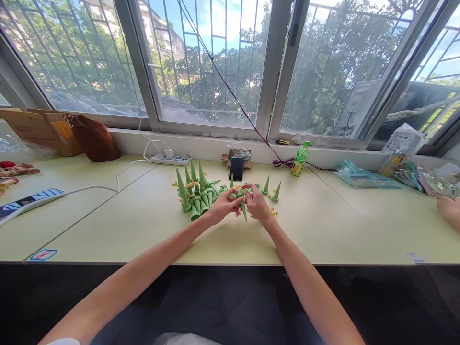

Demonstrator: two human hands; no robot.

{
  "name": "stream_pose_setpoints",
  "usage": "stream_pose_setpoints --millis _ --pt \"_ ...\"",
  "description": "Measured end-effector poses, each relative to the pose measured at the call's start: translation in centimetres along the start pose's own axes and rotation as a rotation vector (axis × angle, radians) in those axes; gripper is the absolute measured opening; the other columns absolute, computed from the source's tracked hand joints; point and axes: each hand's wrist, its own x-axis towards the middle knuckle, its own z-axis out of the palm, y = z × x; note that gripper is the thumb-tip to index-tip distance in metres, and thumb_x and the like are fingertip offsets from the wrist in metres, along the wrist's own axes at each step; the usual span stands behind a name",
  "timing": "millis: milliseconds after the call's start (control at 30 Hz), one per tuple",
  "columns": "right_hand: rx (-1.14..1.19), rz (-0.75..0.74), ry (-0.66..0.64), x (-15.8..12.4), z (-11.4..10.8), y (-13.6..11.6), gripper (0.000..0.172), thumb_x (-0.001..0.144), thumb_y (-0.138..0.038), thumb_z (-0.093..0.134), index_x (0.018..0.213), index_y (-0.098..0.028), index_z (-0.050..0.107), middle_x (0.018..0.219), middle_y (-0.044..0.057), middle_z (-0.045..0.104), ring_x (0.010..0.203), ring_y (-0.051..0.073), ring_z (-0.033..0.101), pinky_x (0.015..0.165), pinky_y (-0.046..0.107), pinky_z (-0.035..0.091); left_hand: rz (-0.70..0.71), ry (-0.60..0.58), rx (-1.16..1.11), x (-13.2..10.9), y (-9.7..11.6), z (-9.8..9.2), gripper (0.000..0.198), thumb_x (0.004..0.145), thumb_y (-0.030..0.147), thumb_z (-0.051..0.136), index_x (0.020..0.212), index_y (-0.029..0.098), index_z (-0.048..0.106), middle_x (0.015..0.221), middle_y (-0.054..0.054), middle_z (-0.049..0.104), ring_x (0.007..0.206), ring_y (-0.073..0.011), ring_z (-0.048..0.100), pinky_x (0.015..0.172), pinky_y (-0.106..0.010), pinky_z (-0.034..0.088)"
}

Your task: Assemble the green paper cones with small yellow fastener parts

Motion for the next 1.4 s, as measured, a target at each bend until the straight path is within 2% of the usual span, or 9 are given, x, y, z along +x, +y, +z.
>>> stream_pose_setpoints --millis 133,233,333,433,567,667,967,1233,1400 --pt "-0.152 -0.076 0.021 -0.3 0.1 -0.5 0.028 0.097 -0.039 0.036 0.110 -0.020 0.053 0.055 -0.005 0.043 0.045 0.013 0.037 0.050 0.025 0.031 -0.234 0.001 -0.262 0.2 0.6 -0.8 0.033 0.074 0.027 0.080 0.091 0.014 0.055 0.060 0.004 0.056 0.050 -0.0052 0.056 0.049 -0.016 0.047" --pt "-0.201 -0.102 0.027 -0.4 0.2 -0.6 0.029 0.097 -0.038 0.035 0.109 -0.021 0.054 0.055 -0.005 0.045 0.046 0.013 0.038 0.053 0.026 0.032 -0.261 0.001 -0.278 0.2 0.8 -1.0 0.028 0.077 0.025 0.077 0.091 0.013 0.056 0.061 0.003 0.056 0.050 -0.0044 0.055 0.049 -0.016 0.047" --pt "-0.201 -0.100 0.032 -0.4 0.2 -0.5 0.027 0.097 -0.038 0.036 0.108 -0.020 0.054 0.055 -0.005 0.046 0.047 0.013 0.039 0.055 0.026 0.033 -0.188 -0.017 -0.188 0.1 0.7 -0.8 0.040 0.075 0.032 0.079 0.097 0.015 0.051 0.057 0.004 0.057 0.048 -0.0075 0.057 0.048 -0.018 0.047" --pt "-0.172 -0.075 0.032 -0.3 0.1 -0.4 0.027 0.096 -0.038 0.038 0.108 -0.020 0.053 0.054 -0.006 0.044 0.046 0.013 0.038 0.053 0.026 0.033 -0.041 -0.030 0.003 0.0 0.4 -0.4 0.048 0.074 0.045 0.077 0.099 0.017 0.046 0.050 0.006 0.057 0.042 -0.0115 0.057 0.045 -0.022 0.047" --pt "-0.083 -0.009 0.039 -0.1 0.2 -0.2 0.027 0.095 -0.040 0.040 0.107 -0.020 0.053 0.054 -0.006 0.041 0.044 0.013 0.036 0.048 0.025 0.031 0.129 -0.023 0.212 0.0 0.1 0.0 0.043 0.079 0.049 0.069 0.098 0.018 0.046 0.051 0.005 0.058 0.041 -0.0137 0.059 0.041 -0.022 0.046" --pt "-0.026 0.012 0.046 0.0 0.3 0.1 0.028 0.095 -0.043 0.040 0.107 -0.021 0.052 0.055 -0.005 0.041 0.044 0.012 0.036 0.046 0.025 0.031 0.192 -0.002 0.271 0.0 -0.1 0.1 0.036 0.081 0.046 0.066 0.096 0.019 0.047 0.056 0.005 0.059 0.043 -0.0131 0.060 0.041 -0.022 0.047" --pt "0.002 0.003 0.054 0.1 0.4 0.7 0.031 0.095 -0.046 0.039 0.107 -0.022 0.053 0.055 -0.005 0.040 0.045 0.012 0.038 0.044 0.024 0.032 0.260 0.028 0.390 -0.3 -0.2 0.2 0.026 0.086 0.039 0.059 0.101 0.019 0.052 0.057 0.005 0.057 0.044 -0.0110 0.057 0.044 -0.021 0.045" --pt "0.245 0.152 -0.037 -0.1 0.2 -1.0 0.027 0.092 -0.044 0.042 0.107 -0.023 0.046 0.050 -0.010 0.027 0.038 0.011 0.028 0.039 0.023 0.025 0.408 0.009 0.659 -0.7 0.4 -0.1 0.011 0.089 0.027 0.053 0.094 0.020 0.060 0.060 0.003 0.059 0.051 -0.0096 0.055 0.056 -0.021 0.046" --pt "0.212 0.132 -0.028 0.0 0.3 -0.5 0.028 0.091 -0.045 0.043 0.108 -0.023 0.047 0.048 -0.010 0.029 0.038 0.011 0.030 0.039 0.024 0.027 0.255 0.017 0.402 -0.5 0.2 0.2 0.023 0.084 0.038 0.062 0.094 0.019 0.055 0.055 0.004 0.059 0.043 -0.0104 0.055 0.046 -0.021 0.043"
